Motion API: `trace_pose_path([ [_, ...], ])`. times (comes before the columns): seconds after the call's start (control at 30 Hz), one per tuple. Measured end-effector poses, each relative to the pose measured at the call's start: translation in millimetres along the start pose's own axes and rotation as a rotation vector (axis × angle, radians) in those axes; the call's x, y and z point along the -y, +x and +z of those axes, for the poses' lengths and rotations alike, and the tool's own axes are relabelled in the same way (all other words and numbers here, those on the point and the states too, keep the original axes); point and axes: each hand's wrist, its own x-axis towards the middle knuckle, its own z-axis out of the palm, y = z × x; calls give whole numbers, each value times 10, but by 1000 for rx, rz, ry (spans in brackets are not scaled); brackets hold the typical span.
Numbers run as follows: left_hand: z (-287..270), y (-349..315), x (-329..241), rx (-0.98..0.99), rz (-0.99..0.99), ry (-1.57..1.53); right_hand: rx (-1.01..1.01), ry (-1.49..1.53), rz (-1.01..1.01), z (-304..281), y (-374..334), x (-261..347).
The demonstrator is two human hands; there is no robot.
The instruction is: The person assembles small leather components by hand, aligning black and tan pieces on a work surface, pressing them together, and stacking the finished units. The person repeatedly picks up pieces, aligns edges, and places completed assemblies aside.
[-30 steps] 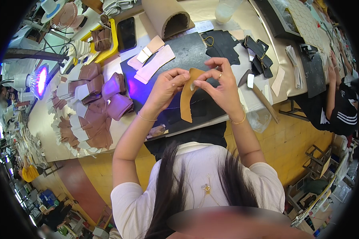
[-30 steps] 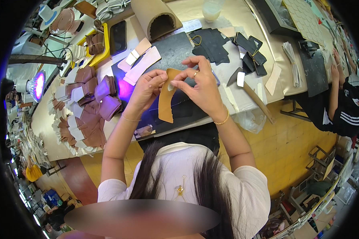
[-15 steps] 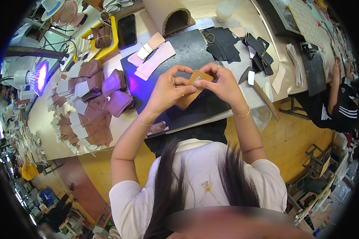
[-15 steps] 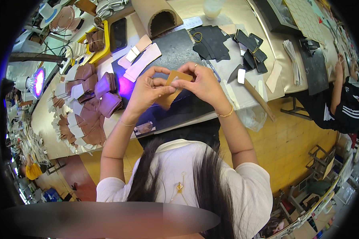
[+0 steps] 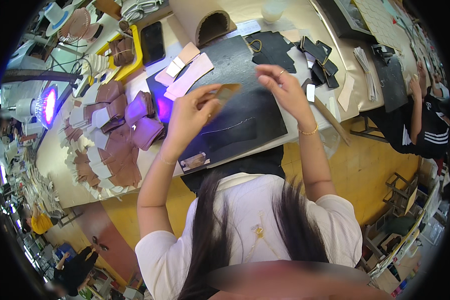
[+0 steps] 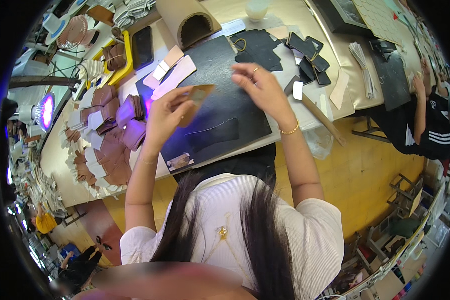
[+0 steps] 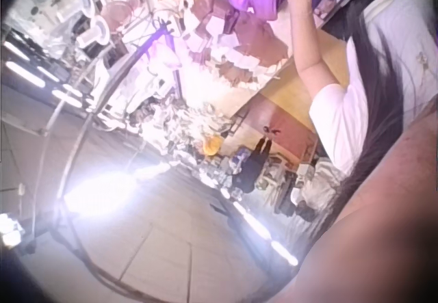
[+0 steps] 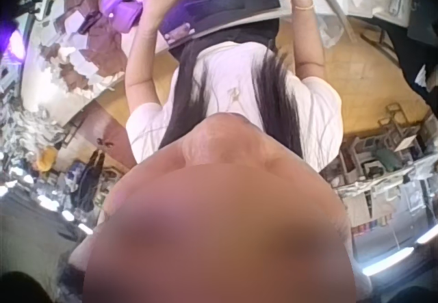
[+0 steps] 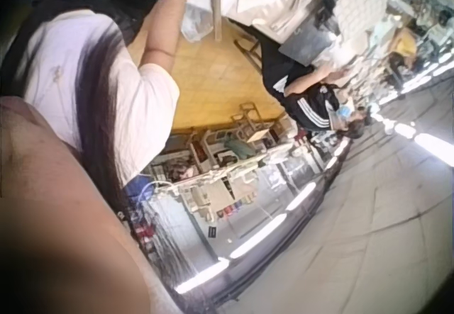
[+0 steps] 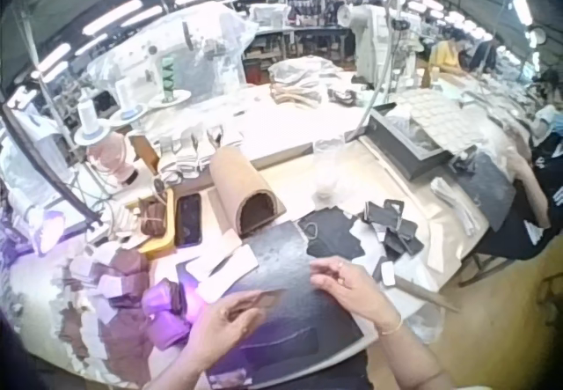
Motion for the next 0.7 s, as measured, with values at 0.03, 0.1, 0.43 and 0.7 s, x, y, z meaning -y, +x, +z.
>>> trace_pose_path([
  [0.03, 13, -44, 36, -125, 159, 293, -55, -192, -45, -136, 30, -34],
  [0.1, 110, -112, 143, -350, 399, 676, -166, -461, -23, -331, 128, -145],
  [0.43, 773, -356, 649, -63, 267, 880, -325, -1059, -72, -237, 646, -778],
  [0.7, 523, -311, 564, 165, 346, 817, -338, -739, 168, -319, 754, -623],
])
